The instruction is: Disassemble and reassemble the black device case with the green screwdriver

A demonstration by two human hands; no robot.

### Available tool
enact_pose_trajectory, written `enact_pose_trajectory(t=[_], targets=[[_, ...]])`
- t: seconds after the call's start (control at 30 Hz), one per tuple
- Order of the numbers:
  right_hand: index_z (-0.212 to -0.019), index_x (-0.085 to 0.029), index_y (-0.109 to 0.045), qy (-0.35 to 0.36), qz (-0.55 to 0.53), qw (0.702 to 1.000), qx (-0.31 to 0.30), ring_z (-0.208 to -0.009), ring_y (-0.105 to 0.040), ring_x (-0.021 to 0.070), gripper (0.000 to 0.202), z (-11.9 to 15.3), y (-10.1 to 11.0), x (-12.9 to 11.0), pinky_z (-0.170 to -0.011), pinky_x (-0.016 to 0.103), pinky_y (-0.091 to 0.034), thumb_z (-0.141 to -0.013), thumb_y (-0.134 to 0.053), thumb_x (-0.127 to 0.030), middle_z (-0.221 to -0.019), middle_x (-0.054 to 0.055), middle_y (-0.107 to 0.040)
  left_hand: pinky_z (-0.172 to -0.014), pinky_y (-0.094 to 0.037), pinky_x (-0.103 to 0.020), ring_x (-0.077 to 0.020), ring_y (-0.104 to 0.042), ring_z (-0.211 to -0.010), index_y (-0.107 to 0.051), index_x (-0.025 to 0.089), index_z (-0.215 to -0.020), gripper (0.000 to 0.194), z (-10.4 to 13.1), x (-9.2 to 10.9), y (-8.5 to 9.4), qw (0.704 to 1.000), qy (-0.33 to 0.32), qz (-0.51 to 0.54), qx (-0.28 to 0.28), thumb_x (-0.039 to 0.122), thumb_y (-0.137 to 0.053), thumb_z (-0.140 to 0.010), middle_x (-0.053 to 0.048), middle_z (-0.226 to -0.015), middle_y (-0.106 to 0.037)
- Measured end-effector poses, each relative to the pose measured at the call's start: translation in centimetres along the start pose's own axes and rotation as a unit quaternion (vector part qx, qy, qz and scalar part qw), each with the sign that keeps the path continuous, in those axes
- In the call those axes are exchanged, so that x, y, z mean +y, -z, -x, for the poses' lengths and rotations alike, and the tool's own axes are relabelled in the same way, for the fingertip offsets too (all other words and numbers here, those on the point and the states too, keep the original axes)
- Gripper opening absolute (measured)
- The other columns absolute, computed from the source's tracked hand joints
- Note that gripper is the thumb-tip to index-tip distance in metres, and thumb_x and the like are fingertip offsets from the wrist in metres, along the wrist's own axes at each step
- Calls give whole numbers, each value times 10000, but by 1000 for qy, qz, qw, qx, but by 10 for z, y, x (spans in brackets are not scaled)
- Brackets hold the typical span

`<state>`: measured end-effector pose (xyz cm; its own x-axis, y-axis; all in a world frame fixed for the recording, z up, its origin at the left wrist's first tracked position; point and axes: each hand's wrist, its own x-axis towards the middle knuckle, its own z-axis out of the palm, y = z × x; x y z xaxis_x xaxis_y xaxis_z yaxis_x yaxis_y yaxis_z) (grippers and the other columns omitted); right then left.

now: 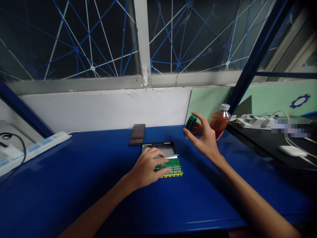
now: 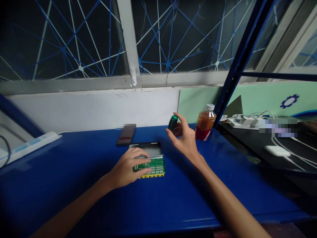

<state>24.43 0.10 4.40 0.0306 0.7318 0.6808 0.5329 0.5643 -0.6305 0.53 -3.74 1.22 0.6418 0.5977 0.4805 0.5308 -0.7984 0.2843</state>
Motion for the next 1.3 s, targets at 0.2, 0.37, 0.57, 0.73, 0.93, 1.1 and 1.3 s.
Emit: enact_pose_trajectory(t=[0.2,0.37,0.57,0.73,0.93,1.1,1.3], targets=[[-1329,-222,-350,-36,-170,984,37,-491,-614,155,635,3,-7,-19,-521,325,-539,-773,-650,-278,-652,-48,-550,-771,-463,-385,-211,-614,-848,-693,201,-965,211,-2,-5,-4,994,55,19,88,337,-669,-804,-54,-898,-694],[-1287,-237,-357,-52,-240,969,25,-485,-623,161,592,7,-12,-30,-524,328,-532,-774,-651,-247,-606,-73,-518,-762,-499,-362,-198,-646,-814,-702,174,-928,239,-4,-1,-5,987,84,74,116,322,-736,-742,-55,-888,-720],[-1286,-242,-354,-68,-253,965,10,-480,-621,161,594,12,-17,-34,-530,340,-539,-772,-651,-254,-606,-74,-500,-681,-513,-332,-177,-647,-717,-711,190,-813,90,-6,2,-6,982,81,116,127,271,-696,-777,-34,-785,-729],[-1269,-264,-353,-70,-262,963,3,-495,-624,156,594,14,-20,-35,-535,334,-537,-764,-665,-269,-656,-61,-535,-673,-504,-312,-170,-646,-692,-712,181,-751,72,-6,2,-7,983,77,104,131,223,-672,-794,-37,-746,-726],[-1267,-274,-368,-62,-268,961,7,-504,-625,157,596,17,-20,-38,-526,321,-524,-758,-677,-244,-675,-50,-547,-666,-495,-311,-168,-644,-687,-714,193,-747,85,-5,1,-9,984,75,91,132,217,-657,-805,-23,-738,-723],[-1272,-265,-368,-54,-255,965,12,-516,-630,159,604,19,-20,-42,-509,309,-515,-754,-678,-248,-678,-45,-551,-690,-487,-316,-160,-640,-701,-716,195,-763,74,-4,0,-10,984,81,88,129,220,-662,-808,-13,-747,-723],[-1287,-251,-340,-57,-238,970,6,-520,-632,158,615,19,-20,-42,-518,315,-524,-763,-662,-268,-671,-53,-540,-696,-471,-323,-162,-633,-704,-711,193,-756,62,-5,2,-8,986,83,80,120,218,-675,-798,-9,-741,-719]])
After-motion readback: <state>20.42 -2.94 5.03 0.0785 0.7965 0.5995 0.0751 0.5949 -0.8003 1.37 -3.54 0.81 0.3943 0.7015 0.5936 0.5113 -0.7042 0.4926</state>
